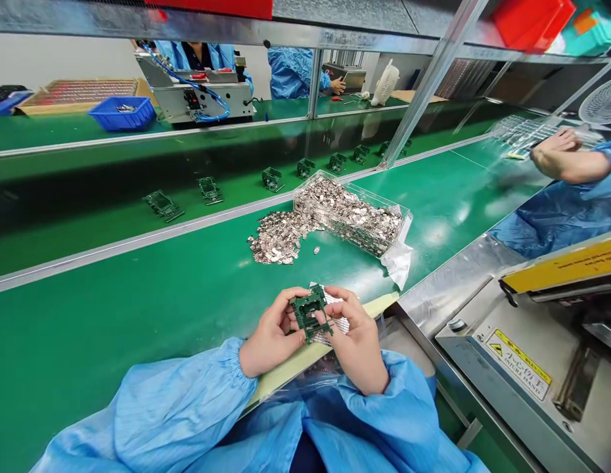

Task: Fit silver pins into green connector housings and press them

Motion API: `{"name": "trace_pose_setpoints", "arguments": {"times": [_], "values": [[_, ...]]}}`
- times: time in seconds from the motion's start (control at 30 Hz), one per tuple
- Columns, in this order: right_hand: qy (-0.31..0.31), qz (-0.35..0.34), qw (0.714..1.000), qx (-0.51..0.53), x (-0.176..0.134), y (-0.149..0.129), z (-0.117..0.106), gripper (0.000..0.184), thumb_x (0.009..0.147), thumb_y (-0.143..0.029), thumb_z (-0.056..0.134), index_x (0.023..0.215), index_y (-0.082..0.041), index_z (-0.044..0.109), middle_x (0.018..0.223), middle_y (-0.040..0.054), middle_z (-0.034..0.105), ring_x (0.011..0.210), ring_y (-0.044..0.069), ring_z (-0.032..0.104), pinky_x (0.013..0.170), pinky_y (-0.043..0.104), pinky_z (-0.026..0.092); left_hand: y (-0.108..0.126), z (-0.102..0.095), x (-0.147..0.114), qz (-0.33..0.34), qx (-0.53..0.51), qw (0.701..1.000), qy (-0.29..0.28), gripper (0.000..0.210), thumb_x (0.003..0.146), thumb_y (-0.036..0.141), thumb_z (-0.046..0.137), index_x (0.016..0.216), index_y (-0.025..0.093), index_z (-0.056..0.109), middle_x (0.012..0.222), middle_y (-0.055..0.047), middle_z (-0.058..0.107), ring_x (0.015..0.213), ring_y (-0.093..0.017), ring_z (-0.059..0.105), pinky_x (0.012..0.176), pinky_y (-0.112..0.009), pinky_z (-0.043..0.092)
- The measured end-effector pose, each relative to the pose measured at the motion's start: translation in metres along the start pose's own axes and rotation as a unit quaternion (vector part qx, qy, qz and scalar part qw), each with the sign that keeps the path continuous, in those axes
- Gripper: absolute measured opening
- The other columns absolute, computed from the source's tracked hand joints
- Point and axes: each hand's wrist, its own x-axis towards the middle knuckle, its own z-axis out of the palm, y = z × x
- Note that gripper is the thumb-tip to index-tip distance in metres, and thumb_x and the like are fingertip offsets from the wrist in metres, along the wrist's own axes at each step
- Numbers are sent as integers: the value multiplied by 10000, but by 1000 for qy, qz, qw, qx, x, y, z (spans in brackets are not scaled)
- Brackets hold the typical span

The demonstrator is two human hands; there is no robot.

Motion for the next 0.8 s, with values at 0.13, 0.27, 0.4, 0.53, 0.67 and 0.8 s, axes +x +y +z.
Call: {"name": "trace_pose_setpoints", "arguments": {"times": [0.13, 0.27, 0.4, 0.53, 0.67, 0.8], "values": [[3, 0, 1000, -8, -2, 1, 0, 164, 806, -330, 677, 683, -221, 668, 1142, 88, 629, 1101, 264, 564, 955, 410, 419, -1, 1, -2, 0, 31, 1000, -4, 469, 765, 229, 731, 1182, 233, 516, 933, -23, 625, 780, -125, 627, 684, -206, 531], [11, -6, 1000, -16, -3, 3, -1, 169, 804, -330, 684, 680, -218, 662, 1117, 85, 637, 1076, 266, 580, 931, 404, 436, -2, -1, -3, -4, 43, 999, -20, 473, 783, 268, 716, 1210, 239, 513, 946, -29, 622, 780, -132, 627, 699, -223, 531], [21, -23, 999, -23, -4, 4, 0, 179, 816, -319, 676, 676, -211, 647, 1071, 90, 634, 1039, 257, 590, 899, 393, 456, -4, -3, -5, 0, 90, 996, -20, 416, 843, 308, 654, 1232, 235, 526, 936, -40, 629, 805, -152, 620, 731, -248, 520], [26, -11, 1000, -6, -7, 8, 3, 162, 816, -304, 669, 687, -209, 646, 992, 72, 634, 903, 222, 608, 773, 335, 503, -5, -3, -7, 8, 134, 991, 17, 350, 874, 346, 606, 1197, 220, 558, 909, -50, 637, 811, -173, 613, 726, -265, 515], [1, 41, 997, 62, -9, 12, 5, 160, 843, -364, 654, 802, -209, 655, 879, 41, 632, 739, 176, 602, 643, 280, 518, -6, 0, -8, -9, 142, 988, 55, 343, 871, 368, 603, 1180, 225, 562, 879, -48, 634, 764, -175, 604, 659, -260, 514], [-4, 93, 986, 138, -9, 13, 10, 240, 789, -424, 712, 785, -203, 618, 819, 27, 615, 659, 162, 602, 583, 271, 521, -5, 3, -7, -12, 140, 988, 68, 332, 865, 362, 611, 1162, 223, 562, 863, -39, 629, 746, -165, 596, 661, -253, 506]]}}
